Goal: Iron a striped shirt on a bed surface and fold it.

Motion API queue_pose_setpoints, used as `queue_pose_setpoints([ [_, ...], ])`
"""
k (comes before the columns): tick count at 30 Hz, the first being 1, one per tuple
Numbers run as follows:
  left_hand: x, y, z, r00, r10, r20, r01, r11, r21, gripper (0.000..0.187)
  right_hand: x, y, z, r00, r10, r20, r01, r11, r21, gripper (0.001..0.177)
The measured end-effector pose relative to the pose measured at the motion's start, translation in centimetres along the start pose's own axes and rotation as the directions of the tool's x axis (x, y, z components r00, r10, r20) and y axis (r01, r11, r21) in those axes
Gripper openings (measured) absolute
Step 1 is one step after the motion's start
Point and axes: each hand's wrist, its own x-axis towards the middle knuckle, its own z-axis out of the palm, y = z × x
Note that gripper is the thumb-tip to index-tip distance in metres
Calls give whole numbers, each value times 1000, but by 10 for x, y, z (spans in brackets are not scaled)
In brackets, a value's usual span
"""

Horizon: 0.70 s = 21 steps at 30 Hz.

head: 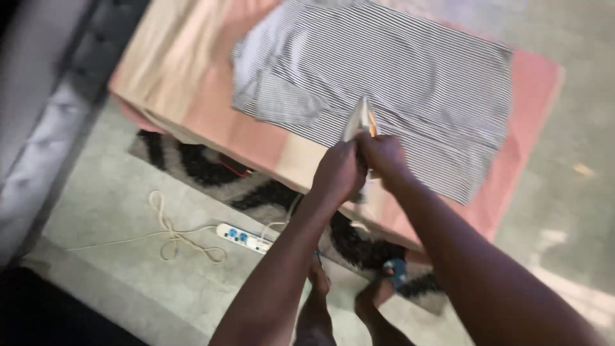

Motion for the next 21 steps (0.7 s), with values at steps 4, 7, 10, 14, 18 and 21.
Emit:
queue_pose_setpoints([
  [4, 9, -57, -37, 949, 31, -314, -50, 997, -52, 34, 7, -55, 82, 998, -10, 57, 7, 998, 58, 51],
  [7, 14, -99, -77, 923, -266, -277, 295, 953, 68, 31, -8, -98, 140, 998, -55, 41, 59, 990, -126, 51],
  [10, 27, -157, -116, 881, -233, -412, 319, 935, 153, 38, 4, -127, 191, 975, -142, 173, 151, 988, -43, 48],
  [14, 29, -228, -171, 831, -205, -517, 307, 944, 119, 40, -5, -167, 221, 871, -250, 423, 371, 899, -231, 39],
  [18, 36, -339, -205, 815, -167, -555, 353, 902, 247, 32, 40, -182, 209, 815, -263, 516, 393, 906, -159, 33],
  [21, 36, -336, -243, 813, -375, -446, 374, 923, -95, 35, 68, -187, 176, 894, -134, 427, 289, 901, -323, 33],
])
